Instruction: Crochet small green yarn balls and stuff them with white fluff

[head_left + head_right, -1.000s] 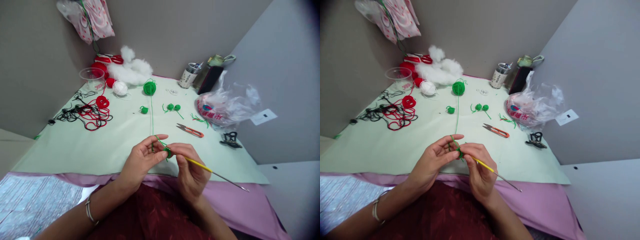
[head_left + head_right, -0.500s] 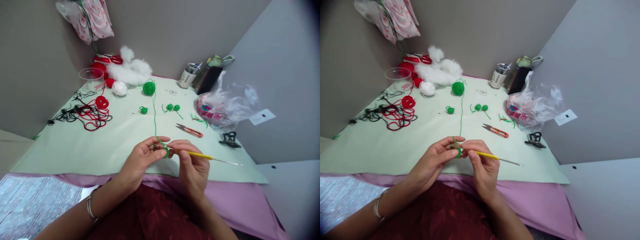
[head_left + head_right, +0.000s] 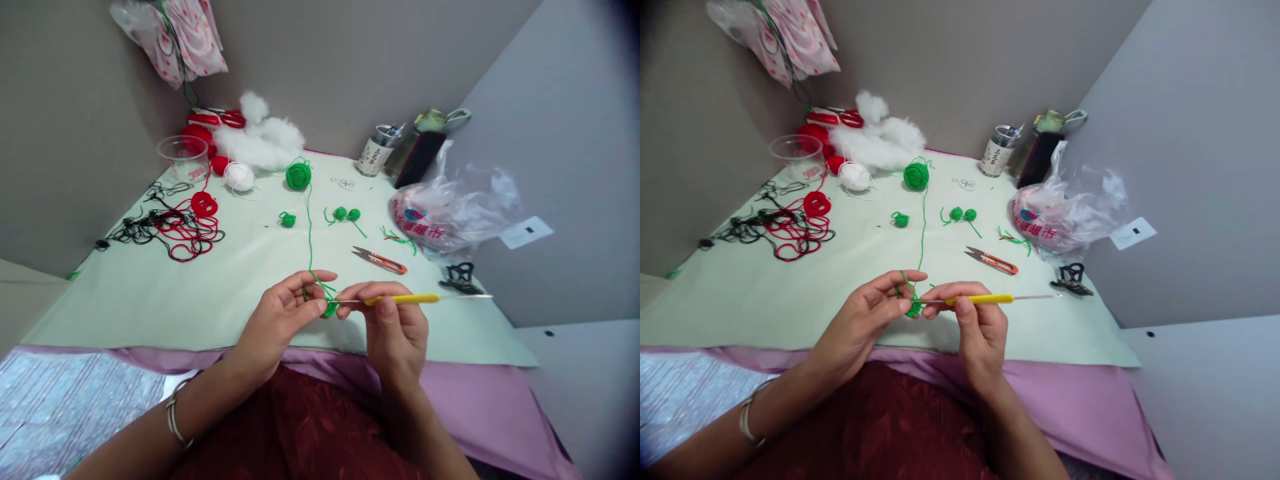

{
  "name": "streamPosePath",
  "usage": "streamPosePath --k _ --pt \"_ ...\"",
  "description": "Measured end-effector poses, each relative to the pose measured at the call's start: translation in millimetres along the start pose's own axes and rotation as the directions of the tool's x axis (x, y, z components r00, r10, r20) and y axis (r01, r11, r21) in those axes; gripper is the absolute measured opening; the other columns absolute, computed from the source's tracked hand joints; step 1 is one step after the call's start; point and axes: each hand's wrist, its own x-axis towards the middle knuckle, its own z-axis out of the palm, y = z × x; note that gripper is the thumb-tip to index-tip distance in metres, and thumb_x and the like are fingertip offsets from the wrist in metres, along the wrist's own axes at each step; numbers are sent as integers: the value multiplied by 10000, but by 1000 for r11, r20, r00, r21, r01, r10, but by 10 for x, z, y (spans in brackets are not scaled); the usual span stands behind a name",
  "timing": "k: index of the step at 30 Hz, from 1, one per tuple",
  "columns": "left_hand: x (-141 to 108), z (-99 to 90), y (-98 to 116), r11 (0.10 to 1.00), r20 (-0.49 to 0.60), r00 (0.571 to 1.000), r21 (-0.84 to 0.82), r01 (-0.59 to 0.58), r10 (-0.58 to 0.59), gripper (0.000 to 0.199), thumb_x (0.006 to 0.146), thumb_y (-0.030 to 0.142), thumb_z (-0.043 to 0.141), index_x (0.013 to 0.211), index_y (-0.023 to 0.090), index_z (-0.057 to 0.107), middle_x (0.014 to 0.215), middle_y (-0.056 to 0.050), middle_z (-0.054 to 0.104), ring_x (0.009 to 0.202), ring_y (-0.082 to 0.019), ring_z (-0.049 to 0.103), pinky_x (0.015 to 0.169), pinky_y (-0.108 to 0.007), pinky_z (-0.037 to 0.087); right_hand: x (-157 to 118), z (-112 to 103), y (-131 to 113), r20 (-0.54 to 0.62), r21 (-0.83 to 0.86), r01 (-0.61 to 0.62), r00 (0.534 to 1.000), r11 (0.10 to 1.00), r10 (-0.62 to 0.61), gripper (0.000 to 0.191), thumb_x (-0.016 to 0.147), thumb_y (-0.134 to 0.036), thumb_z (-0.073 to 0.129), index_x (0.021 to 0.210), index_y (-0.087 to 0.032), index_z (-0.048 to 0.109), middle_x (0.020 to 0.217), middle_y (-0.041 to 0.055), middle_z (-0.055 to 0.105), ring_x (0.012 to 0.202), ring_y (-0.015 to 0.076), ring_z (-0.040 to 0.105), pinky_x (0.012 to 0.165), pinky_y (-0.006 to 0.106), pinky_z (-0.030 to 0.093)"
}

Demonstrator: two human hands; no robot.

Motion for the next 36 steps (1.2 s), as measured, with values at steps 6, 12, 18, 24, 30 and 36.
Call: streamPosePath --k 6,12,18,24,30,36 --pt "-2 -3 -2 1000 -1 1000 25 -1 1 268 853 297 820 1114 239 800 815 22 623 796 -103 585 795 -230 455 -60 -64 -32 169 -381 339 940 860 -295 244 1051 -147 510 1186 -222 698 1022 70 787 938 205 756 786 367 628" --pt "-3 36 -2 1000 -24 1000 18 6 -6 304 808 240 866 1103 216 795 809 24 639 795 -95 594 774 -202 475 -123 -65 1 376 -675 536 841 506 -390 261 1038 -148 539 1255 -197 678 1129 118 778 993 189 765 782 289 644" --pt "21 48 3 964 26 982 -187 187 -185 408 803 258 857 1198 194 782 882 -17 705 801 -106 638 788 -214 526 -168 -3 54 307 -754 495 847 431 -434 376 981 -104 626 1299 -289 703 1111 83 755 1013 232 750 788 366 648" --pt "27 28 45 978 -2 991 -161 132 -134 340 793 237 853 1128 192 815 833 8 649 755 -93 603 771 -225 535 -48 43 -13 -68 -340 200 969 919 -236 241 1045 -164 522 1060 -246 748 869 29 710 731 168 670 652 331 573" --pt "-2 72 -13 999 -16 999 -20 45 -45 386 775 248 885 1151 214 801 882 -11 695 868 -136 623 852 -256 504 -62 112 19 46 -469 248 965 848 -257 275 1009 -107 575 1129 -270 761 1000 48 766 960 199 721 800 351 613" --pt "33 72 -3 968 -8 986 -190 161 -166 471 769 252 873 1224 191 769 884 -15 697 832 -132 628 828 -255 498 -154 29 84 219 -671 417 902 614 -373 386 952 -97 667 1267 -305 750 1141 85 749 979 229 736 759 361 632"
